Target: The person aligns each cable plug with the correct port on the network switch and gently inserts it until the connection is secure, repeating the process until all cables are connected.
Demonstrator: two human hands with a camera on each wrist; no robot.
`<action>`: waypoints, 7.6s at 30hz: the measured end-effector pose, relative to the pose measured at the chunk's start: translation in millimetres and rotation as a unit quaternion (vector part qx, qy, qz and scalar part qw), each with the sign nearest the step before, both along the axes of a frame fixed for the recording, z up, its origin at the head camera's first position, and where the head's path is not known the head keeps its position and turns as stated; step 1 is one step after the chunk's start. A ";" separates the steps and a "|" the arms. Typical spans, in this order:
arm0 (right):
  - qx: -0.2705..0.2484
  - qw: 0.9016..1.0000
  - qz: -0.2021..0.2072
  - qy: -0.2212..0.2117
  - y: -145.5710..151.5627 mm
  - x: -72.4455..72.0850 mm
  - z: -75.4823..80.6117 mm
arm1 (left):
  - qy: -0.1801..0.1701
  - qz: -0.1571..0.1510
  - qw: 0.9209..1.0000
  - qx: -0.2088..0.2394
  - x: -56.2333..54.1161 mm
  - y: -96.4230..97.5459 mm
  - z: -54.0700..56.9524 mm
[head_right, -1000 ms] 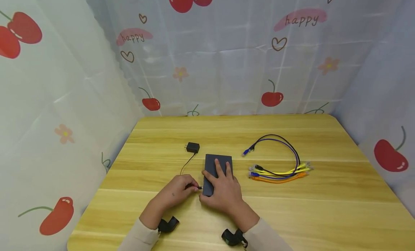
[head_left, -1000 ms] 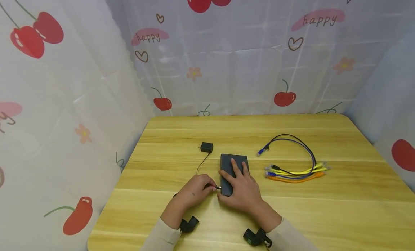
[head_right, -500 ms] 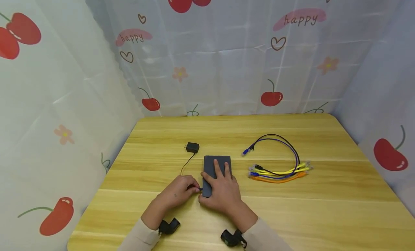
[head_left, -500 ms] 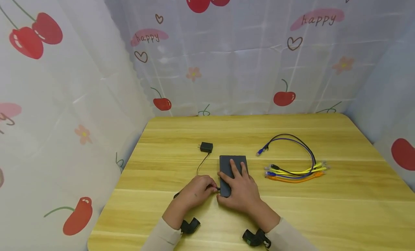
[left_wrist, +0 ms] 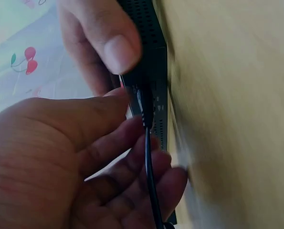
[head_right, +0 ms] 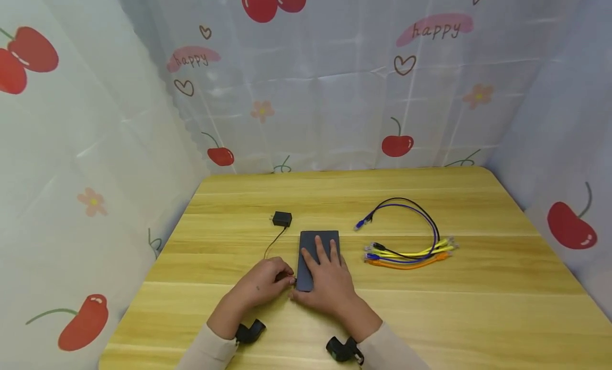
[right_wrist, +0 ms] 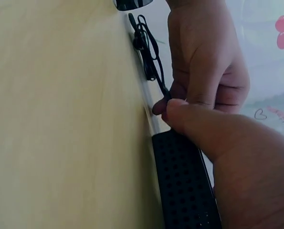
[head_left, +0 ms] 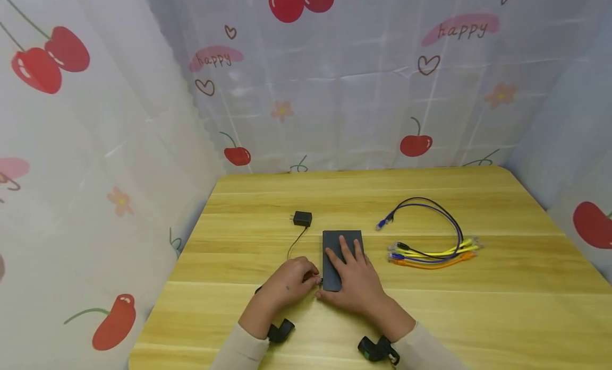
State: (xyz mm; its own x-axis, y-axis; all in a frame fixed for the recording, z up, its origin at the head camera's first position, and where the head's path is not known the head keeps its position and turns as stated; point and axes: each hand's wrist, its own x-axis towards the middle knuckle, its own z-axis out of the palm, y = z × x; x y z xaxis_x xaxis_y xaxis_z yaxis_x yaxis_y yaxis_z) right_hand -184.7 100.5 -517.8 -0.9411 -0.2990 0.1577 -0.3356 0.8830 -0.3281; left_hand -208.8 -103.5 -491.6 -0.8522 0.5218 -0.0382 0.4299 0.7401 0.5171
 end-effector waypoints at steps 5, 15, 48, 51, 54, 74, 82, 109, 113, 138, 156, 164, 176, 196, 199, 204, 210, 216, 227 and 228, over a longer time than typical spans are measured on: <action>-0.004 1.000 0.025 -0.004 6.6 3.1 3.1 | 0.045 0.011 0.999 -0.022 5.8 7.6 1.2; 0.042 0.996 0.078 -0.003 33.2 5.4 8.7 | 0.046 0.043 0.997 -0.055 14.4 34.6 5.2; 0.018 0.997 0.007 0.078 145.4 32.1 16.8 | 0.027 0.024 0.994 -0.106 19.7 85.9 -3.5; 0.011 0.997 -0.002 0.082 147.8 32.3 17.1 | 0.021 0.031 0.993 -0.113 18.0 87.3 -5.2; 0.015 0.997 -0.023 0.070 150.6 31.0 17.4 | 0.019 0.033 0.993 -0.114 16.8 89.0 -5.6; -0.052 0.997 -0.046 0.022 177.3 -3.9 5.3 | 0.004 0.045 0.991 -0.129 12.1 93.7 -9.6; -0.043 0.997 -0.022 0.057 176.5 -5.5 3.2 | 0.021 0.061 0.986 -0.153 14.4 101.2 -11.2; -0.190 0.981 -0.012 -0.023 179.8 -11.2 -2.2 | 0.034 0.080 0.984 -0.157 14.7 103.7 -12.2; -0.184 0.983 -0.009 -0.009 179.6 -11.3 -3.8 | 0.039 0.082 0.984 -0.155 14.4 103.5 -12.4; -0.156 0.978 0.085 0.110 132.7 -1.4 -7.2 | 0.042 0.092 0.993 -0.066 9.7 98.4 -12.1; -0.132 0.980 0.137 0.055 117.0 7.4 -4.9 | 0.042 0.086 0.993 -0.063 9.4 97.8 -14.5; -0.130 0.978 0.158 0.036 117.2 6.7 -2.0 | 0.045 0.088 0.993 -0.063 8.8 98.9 -13.4; -0.047 0.988 0.144 0.032 114.6 8.0 4.3 | 0.042 0.086 0.992 -0.080 8.7 100.3 -13.7; -0.021 0.986 0.144 0.084 104.0 7.7 4.4 | 0.048 0.082 0.992 -0.082 8.7 101.2 -13.3; -0.023 0.986 0.143 0.086 103.0 7.7 3.7 | 0.047 0.083 0.992 -0.080 8.8 101.1 -12.9; -0.030 0.986 0.142 0.076 100.1 7.9 3.1 | 0.047 0.079 0.992 -0.091 8.7 101.7 -11.7; -0.036 0.988 0.139 0.052 99.2 7.2 2.0 | 0.051 0.075 0.991 -0.102 8.2 101.7 -10.5; -0.073 0.991 0.114 0.021 108.2 4.1 5.1 | 0.055 0.069 0.990 -0.110 7.6 102.5 -11.6; -0.076 0.996 0.000 0.038 136.8 -9.8 6.3 | 0.043 0.070 0.989 -0.122 8.6 102.4 -12.9; -0.079 0.996 -0.008 0.043 138.7 -11.0 6.5 | 0.043 0.070 0.989 -0.121 8.6 102.1 -12.7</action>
State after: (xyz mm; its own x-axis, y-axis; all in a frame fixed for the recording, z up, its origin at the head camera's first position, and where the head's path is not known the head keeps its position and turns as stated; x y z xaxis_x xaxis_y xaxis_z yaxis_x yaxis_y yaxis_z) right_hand -195.7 239.2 -511.3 -0.9266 -0.2494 0.2815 -0.3548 0.8281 -0.4340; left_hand -200.2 -1.4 -504.4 -0.9206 0.3836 -0.0728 0.3497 0.8931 0.2830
